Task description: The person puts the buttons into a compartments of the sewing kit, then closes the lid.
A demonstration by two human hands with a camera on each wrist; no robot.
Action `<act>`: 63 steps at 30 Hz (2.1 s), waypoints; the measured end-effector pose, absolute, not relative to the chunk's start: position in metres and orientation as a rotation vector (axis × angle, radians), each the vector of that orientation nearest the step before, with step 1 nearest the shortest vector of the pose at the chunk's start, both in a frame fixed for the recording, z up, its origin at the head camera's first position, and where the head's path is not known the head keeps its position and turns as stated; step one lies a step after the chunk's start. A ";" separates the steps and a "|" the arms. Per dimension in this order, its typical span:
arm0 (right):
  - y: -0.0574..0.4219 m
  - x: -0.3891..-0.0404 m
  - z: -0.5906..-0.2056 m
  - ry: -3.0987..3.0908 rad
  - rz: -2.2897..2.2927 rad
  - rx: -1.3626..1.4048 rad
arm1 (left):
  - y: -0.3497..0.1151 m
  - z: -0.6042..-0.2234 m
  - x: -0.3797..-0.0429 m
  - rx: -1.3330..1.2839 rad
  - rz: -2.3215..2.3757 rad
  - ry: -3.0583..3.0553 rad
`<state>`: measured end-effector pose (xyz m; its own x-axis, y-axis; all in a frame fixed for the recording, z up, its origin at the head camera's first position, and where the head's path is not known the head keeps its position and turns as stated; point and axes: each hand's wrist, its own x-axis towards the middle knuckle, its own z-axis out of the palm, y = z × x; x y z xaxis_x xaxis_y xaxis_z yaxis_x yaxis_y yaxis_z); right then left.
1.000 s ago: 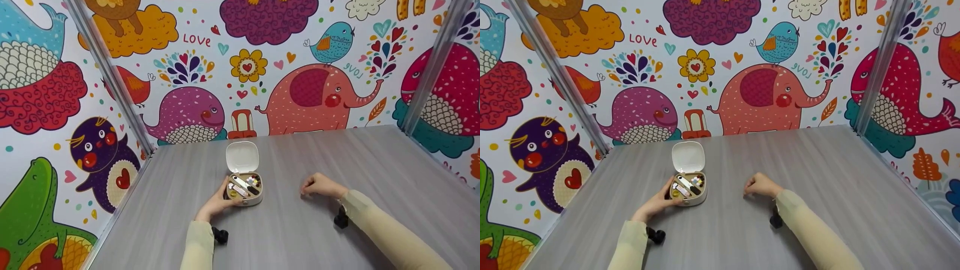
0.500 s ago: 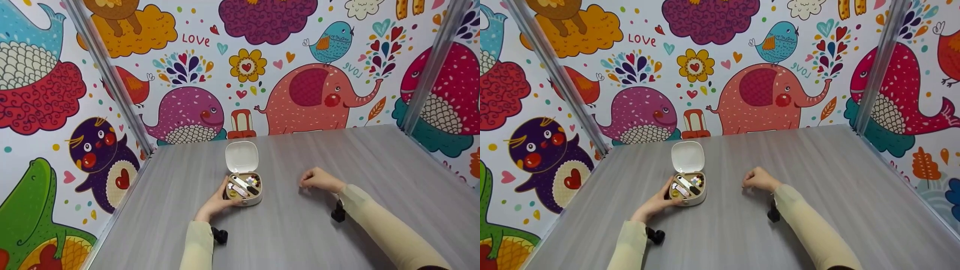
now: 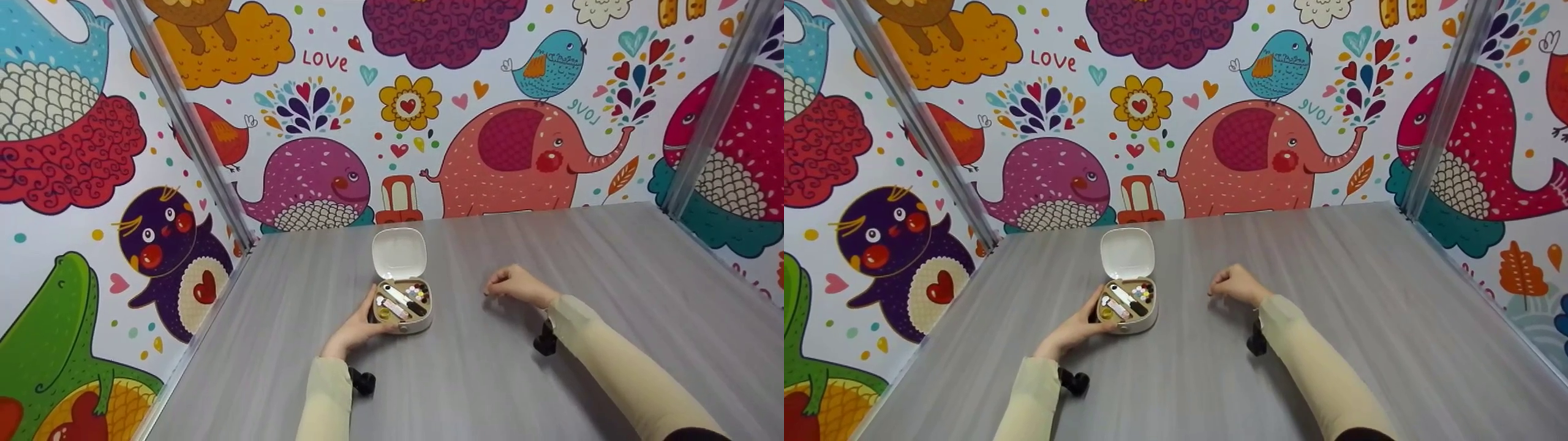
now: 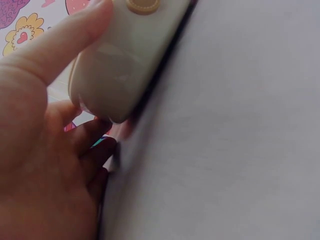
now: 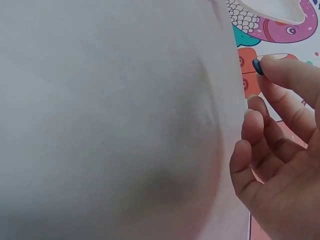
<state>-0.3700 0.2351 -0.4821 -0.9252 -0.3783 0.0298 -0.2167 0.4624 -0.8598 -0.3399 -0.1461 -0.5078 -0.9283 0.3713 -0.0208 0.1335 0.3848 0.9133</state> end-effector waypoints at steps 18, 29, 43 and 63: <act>0.188 -0.386 -0.473 2.594 -1.530 -0.535 | -0.145 -0.506 -0.338 0.445 1.585 2.423; 0.157 -0.394 -0.473 2.560 -1.652 -0.447 | -0.144 -0.507 -0.340 0.459 1.603 2.402; 0.120 -0.401 -0.473 2.545 -1.727 -0.484 | -0.144 -0.508 -0.340 0.460 1.604 2.403; 0.080 -0.405 -0.486 2.722 -1.740 -0.335 | -0.143 -0.508 -0.341 0.461 1.633 2.376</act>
<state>-0.4045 0.0803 -0.4865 -0.9732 -0.1155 0.1989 -0.2290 0.4062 -0.8846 -0.3411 -0.1434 -0.5083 -0.9263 0.3768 -0.0044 0.1310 0.3329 0.9338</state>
